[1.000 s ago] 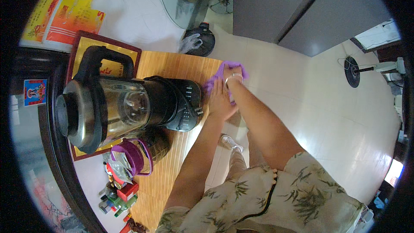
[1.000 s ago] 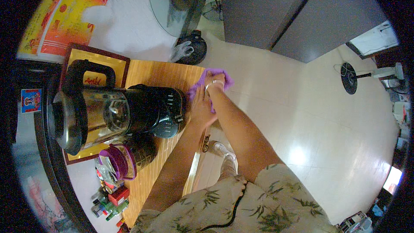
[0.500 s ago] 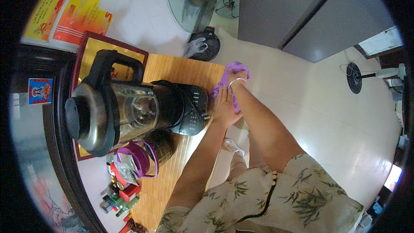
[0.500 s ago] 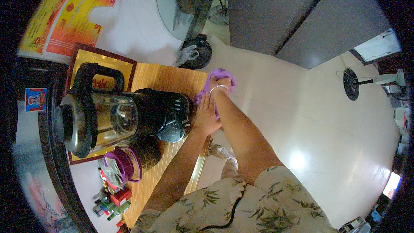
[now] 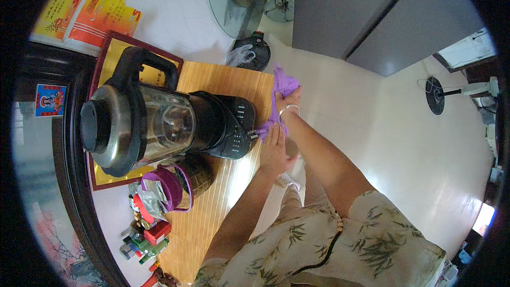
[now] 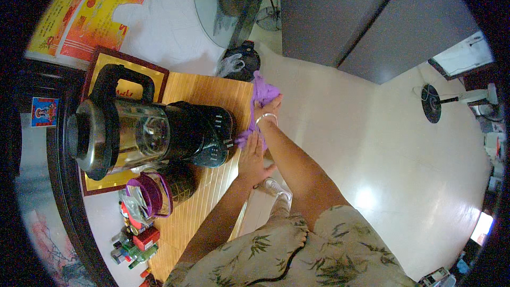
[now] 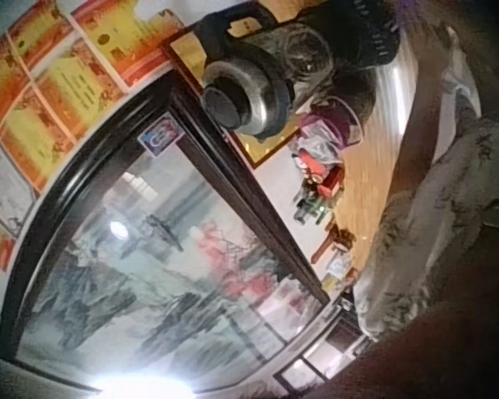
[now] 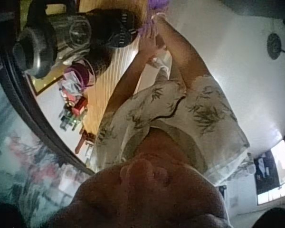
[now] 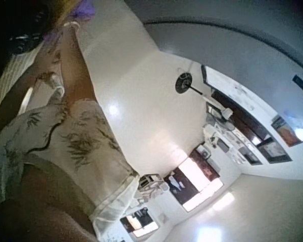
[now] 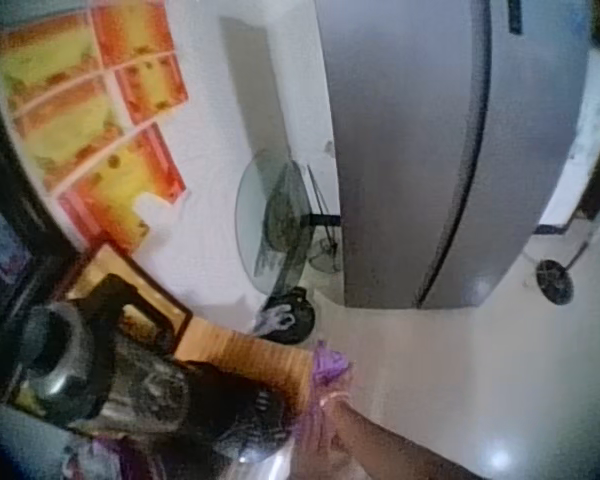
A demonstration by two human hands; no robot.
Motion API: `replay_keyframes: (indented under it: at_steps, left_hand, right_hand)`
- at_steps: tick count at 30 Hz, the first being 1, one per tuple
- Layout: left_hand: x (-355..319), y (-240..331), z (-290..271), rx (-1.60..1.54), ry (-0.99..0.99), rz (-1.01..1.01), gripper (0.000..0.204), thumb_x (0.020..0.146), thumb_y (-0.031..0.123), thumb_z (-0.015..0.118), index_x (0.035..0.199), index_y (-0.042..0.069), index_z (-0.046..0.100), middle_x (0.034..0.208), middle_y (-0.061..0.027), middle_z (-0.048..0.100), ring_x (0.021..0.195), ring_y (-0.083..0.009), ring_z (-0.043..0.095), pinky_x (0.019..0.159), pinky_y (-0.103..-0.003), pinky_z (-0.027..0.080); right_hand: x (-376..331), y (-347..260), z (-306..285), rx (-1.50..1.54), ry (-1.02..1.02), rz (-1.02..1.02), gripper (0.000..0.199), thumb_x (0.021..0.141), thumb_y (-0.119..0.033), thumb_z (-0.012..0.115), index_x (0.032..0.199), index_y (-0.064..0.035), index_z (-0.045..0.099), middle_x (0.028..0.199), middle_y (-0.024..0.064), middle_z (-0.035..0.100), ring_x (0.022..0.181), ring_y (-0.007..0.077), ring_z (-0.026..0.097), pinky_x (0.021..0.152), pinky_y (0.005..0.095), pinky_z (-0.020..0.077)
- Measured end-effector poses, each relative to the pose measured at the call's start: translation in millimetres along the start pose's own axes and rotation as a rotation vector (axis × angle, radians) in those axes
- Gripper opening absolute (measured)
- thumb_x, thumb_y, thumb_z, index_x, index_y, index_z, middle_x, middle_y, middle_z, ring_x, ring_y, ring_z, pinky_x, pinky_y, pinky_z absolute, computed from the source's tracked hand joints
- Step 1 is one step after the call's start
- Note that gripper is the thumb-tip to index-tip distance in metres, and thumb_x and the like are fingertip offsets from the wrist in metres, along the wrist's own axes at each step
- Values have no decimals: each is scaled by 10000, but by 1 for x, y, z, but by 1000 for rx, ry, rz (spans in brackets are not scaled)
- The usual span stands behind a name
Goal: The person wipes a wooden countertop with a purple cloth, moving around a blender and various bottles. The person systematically cleans the surface by wiping different sections of the countertop.
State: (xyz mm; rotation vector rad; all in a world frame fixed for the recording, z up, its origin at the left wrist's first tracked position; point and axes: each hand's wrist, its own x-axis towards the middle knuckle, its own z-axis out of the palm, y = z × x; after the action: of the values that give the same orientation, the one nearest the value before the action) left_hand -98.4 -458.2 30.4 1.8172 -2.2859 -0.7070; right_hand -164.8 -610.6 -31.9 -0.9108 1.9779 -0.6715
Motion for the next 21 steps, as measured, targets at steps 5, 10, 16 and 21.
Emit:
replay_keyframes:
  at_steps: [5, 10, 16, 21]
  left_hand:
    - [23, -5, -1, 2, -22, -38, 980, 726, 464, 710, 1432, -42, 257, 1515, -248, 198, 1411, -392, 185, 1129, -491, 222]
    - [5, 11, 4, 69, -47, -161, 928, 763, 401, 703, 1449, -26, 246, 1539, -200, 175, 1435, -354, 137, 1144, -458, 196]
    - [1, 4, 27, 31, 196, -65, 854, 764, 308, 685, 1430, -31, 272, 1498, -262, 229, 1394, -409, 220, 1117, -528, 222]
    - [4, 3, 23, -148, 362, -120, 763, 768, 169, 647, 1420, -18, 299, 1470, -252, 292, 1345, -416, 303, 1110, -501, 250]
  right_hand:
    - [6, 4, -15, 23, 32, -82, 998, 809, -392, 698, 1490, -52, 53, 1469, 266, 249, 1332, 426, 318, 1130, 422, 261]
    - [-37, 0, -66, -368, 90, -632, 704, 744, -401, 736, 1283, -47, 454, 1256, 215, 496, 1178, 379, 477, 1014, 427, 378]
    - [1, 5, -48, -364, -170, -573, 353, 824, -274, 677, 1103, -72, 601, 1065, 123, 627, 1004, 290, 600, 886, 403, 477]
    - [36, 67, -67, 1294, -649, 239, 103, 897, -130, 581, 996, -134, 606, 1034, 60, 635, 948, 261, 620, 833, 425, 504]
